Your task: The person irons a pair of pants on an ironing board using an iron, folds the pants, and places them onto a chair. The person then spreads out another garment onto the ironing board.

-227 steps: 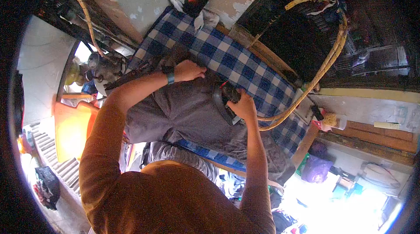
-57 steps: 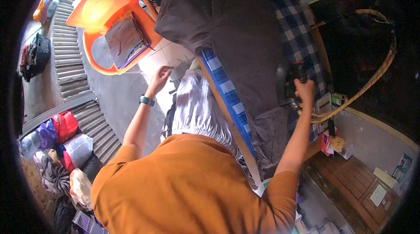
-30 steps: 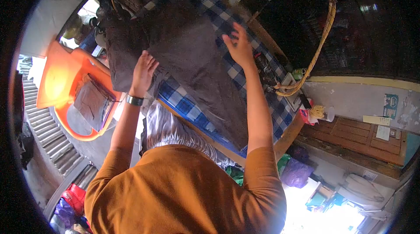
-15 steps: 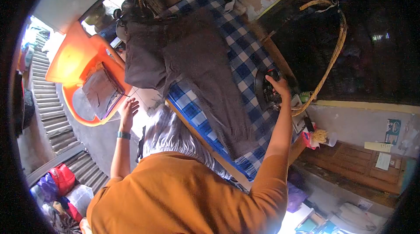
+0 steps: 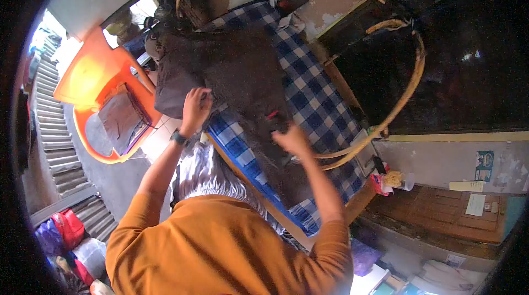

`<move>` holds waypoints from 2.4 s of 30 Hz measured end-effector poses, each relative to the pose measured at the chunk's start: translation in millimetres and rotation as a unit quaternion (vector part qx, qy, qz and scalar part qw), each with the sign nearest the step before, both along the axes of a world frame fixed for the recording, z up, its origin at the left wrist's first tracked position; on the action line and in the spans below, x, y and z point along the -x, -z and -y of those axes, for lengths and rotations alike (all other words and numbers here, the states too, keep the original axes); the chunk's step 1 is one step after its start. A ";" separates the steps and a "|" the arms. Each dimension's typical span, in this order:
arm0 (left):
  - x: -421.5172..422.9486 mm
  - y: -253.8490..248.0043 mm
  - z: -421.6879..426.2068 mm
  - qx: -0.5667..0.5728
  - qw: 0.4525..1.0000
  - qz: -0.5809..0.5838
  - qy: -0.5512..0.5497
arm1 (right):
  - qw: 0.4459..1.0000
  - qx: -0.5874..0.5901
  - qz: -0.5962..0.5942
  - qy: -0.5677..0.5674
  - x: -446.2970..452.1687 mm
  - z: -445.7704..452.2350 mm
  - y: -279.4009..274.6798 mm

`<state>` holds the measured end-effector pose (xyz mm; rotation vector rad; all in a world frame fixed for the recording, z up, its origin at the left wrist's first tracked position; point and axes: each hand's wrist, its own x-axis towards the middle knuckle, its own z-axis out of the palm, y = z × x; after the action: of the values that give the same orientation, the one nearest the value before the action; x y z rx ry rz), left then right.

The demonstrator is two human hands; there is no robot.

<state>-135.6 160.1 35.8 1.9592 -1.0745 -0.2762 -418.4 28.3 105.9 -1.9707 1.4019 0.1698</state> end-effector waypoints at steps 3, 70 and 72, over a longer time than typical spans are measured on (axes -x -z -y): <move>19.8 -4.0 62.4 0.038 0.982 0.180 0.032 | 0.995 0.022 -0.036 -0.086 -27.2 -27.3 15.4; -25.0 127.1 -114.8 -0.029 0.947 -0.320 -0.007 | 0.991 0.015 -0.107 0.077 93.2 -129.9 18.3; -31.4 134.6 -128.2 -0.019 0.946 -0.325 0.002 | 0.970 0.024 -0.165 0.174 113.4 -124.4 1.6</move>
<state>-104.1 288.3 -98.8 1.7027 -0.6368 -0.8797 -531.8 152.7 104.3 -1.7531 1.9597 0.3140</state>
